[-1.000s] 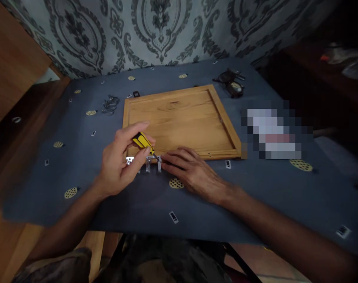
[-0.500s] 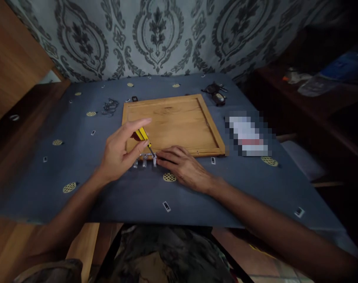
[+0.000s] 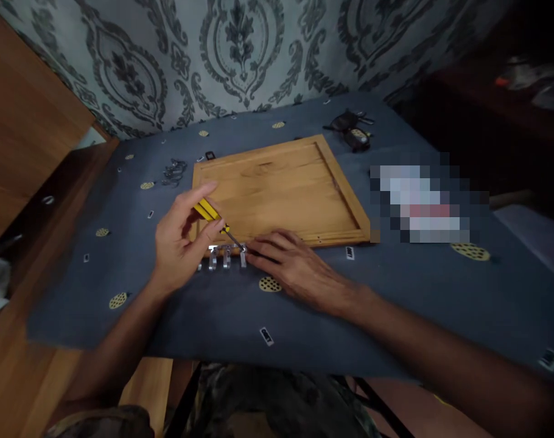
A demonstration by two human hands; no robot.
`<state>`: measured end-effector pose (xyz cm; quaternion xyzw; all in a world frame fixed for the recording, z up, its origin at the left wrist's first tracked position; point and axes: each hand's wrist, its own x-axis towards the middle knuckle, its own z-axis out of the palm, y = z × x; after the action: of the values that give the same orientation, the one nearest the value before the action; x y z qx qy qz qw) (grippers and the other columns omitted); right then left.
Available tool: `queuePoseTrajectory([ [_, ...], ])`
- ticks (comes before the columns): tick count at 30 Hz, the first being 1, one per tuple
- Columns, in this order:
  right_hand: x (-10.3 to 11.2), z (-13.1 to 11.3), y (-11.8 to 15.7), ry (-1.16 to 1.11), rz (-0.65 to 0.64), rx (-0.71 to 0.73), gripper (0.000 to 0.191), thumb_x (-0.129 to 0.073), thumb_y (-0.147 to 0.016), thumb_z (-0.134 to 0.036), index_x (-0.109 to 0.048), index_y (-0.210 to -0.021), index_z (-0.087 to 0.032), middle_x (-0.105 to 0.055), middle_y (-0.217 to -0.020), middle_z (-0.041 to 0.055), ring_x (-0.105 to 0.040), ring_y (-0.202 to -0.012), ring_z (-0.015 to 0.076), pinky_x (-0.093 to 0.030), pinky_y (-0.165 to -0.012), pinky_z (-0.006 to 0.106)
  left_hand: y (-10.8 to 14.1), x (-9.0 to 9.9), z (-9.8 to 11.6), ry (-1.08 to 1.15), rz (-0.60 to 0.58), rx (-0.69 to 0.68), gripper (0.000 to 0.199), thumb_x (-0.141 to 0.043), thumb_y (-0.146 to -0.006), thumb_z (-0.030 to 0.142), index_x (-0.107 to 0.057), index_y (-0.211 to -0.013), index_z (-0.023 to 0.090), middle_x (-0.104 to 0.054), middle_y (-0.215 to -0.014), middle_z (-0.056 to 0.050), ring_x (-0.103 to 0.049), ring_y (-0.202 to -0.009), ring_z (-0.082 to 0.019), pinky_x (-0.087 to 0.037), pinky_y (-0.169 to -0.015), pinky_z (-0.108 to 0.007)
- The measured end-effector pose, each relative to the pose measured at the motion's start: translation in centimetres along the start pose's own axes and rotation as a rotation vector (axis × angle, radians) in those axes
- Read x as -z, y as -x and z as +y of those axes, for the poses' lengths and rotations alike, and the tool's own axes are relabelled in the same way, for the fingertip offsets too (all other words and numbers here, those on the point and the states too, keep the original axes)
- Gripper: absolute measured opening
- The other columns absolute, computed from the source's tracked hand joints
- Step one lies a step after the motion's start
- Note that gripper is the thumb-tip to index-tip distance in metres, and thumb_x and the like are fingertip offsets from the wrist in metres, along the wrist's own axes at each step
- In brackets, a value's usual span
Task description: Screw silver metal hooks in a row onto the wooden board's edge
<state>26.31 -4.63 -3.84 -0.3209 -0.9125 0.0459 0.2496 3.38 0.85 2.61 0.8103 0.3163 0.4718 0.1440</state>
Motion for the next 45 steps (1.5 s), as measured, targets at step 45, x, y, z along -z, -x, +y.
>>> queuePoseTrajectory([
  [45, 0.4, -0.2, -0.2, 0.052, 0.047, 0.016, 0.033, -0.051, -0.097, -0.009, -0.066, -0.126, -0.012, -0.071, -0.131, 0.0114, -0.058, -0.121, 0.0278, -0.046, -0.105, 0.049, -0.1, -0.5, 2.0, 0.099, 0.000, 0.036, 0.044, -0.071, -0.092, 0.026, -0.058, -0.134, 0.034, -0.064, -0.107, -0.003, -0.070, -0.089, -0.017, -0.064, -0.077, -0.035],
])
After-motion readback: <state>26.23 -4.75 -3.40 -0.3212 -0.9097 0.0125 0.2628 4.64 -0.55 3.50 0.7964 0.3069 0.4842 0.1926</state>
